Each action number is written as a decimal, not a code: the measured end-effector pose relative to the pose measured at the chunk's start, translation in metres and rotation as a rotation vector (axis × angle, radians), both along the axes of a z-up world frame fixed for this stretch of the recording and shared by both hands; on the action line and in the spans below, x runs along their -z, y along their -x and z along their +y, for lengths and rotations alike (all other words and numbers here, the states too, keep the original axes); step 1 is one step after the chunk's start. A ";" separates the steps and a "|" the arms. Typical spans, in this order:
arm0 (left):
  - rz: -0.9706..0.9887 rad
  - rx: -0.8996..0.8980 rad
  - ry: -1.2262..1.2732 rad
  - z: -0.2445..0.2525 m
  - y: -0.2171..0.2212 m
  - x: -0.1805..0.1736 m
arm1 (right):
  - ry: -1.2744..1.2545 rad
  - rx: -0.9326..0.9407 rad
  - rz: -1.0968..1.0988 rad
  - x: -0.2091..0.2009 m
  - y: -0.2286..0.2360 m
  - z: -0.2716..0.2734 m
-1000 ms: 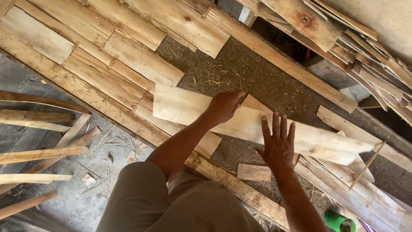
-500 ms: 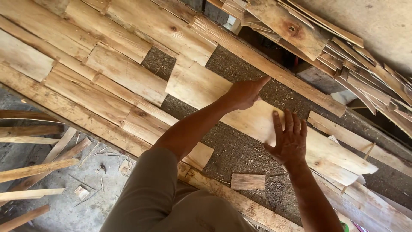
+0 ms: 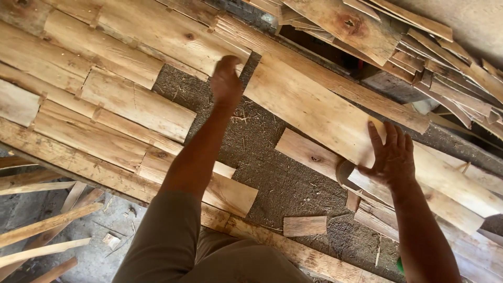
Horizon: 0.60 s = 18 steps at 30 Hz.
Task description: Fitting and trimming thin wood or bamboo slats onto a wooden surface using a utility knife.
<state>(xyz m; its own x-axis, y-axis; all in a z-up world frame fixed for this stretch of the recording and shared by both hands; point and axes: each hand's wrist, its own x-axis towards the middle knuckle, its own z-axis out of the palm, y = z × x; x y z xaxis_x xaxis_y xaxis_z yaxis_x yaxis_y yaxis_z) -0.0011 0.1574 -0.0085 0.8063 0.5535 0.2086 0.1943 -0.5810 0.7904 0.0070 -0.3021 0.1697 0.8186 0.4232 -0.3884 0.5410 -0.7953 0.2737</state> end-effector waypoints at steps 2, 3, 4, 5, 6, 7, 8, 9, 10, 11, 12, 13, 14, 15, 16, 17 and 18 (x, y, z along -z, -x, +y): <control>0.127 -0.060 -0.101 0.020 0.006 0.017 | 0.018 0.014 0.024 0.006 -0.010 -0.001; 0.160 0.086 -0.286 0.024 0.012 0.015 | 0.007 -0.002 0.029 0.011 -0.014 -0.001; 0.185 0.231 -0.471 0.030 0.015 0.012 | -0.005 -0.018 0.028 0.015 -0.022 0.000; 0.185 0.233 -0.471 0.032 0.014 0.021 | -0.005 -0.016 0.029 0.018 -0.027 0.002; 0.244 0.291 -0.539 0.033 0.015 0.031 | -0.009 -0.026 0.052 0.021 -0.030 0.004; 0.303 0.349 -0.607 0.034 0.016 0.041 | -0.013 -0.037 0.076 0.024 -0.034 0.005; 0.306 0.351 -0.606 0.034 0.016 0.045 | -0.013 -0.035 0.080 0.028 -0.038 0.007; 0.301 0.355 -0.577 0.035 0.016 0.050 | -0.043 -0.033 0.102 0.031 -0.042 0.008; 0.298 0.359 -0.546 0.035 0.018 0.054 | -0.072 -0.031 0.126 0.035 -0.045 0.009; 0.304 0.361 -0.544 0.035 0.020 0.056 | -0.070 -0.030 0.133 0.036 -0.047 0.012; 0.256 0.361 -0.507 0.035 0.023 0.057 | -0.040 -0.034 0.140 0.036 -0.049 0.015; 0.207 0.360 -0.470 0.035 0.025 0.059 | -0.009 -0.037 0.148 0.036 -0.051 0.018; 0.210 0.361 -0.470 0.035 0.026 0.060 | -0.009 -0.037 0.151 0.038 -0.053 0.020; 0.173 0.367 -0.498 0.036 0.027 0.062 | -0.011 -0.042 0.160 0.039 -0.055 0.021; 0.137 0.372 -0.526 0.037 0.029 0.063 | -0.013 -0.047 0.170 0.041 -0.058 0.023; 0.140 0.372 -0.525 0.038 0.030 0.060 | -0.013 -0.048 0.173 0.043 -0.060 0.024; 0.157 0.386 -0.522 0.038 0.030 0.056 | -0.034 -0.043 0.180 0.044 -0.061 0.025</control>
<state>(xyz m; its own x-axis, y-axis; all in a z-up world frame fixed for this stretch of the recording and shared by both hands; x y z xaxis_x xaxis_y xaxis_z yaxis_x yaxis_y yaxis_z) -0.0316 0.1951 -0.0649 0.9689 0.0774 0.2349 -0.0142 -0.9308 0.3654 0.0684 -0.2776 0.1253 0.7183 0.4712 -0.5119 0.6121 -0.7777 0.1430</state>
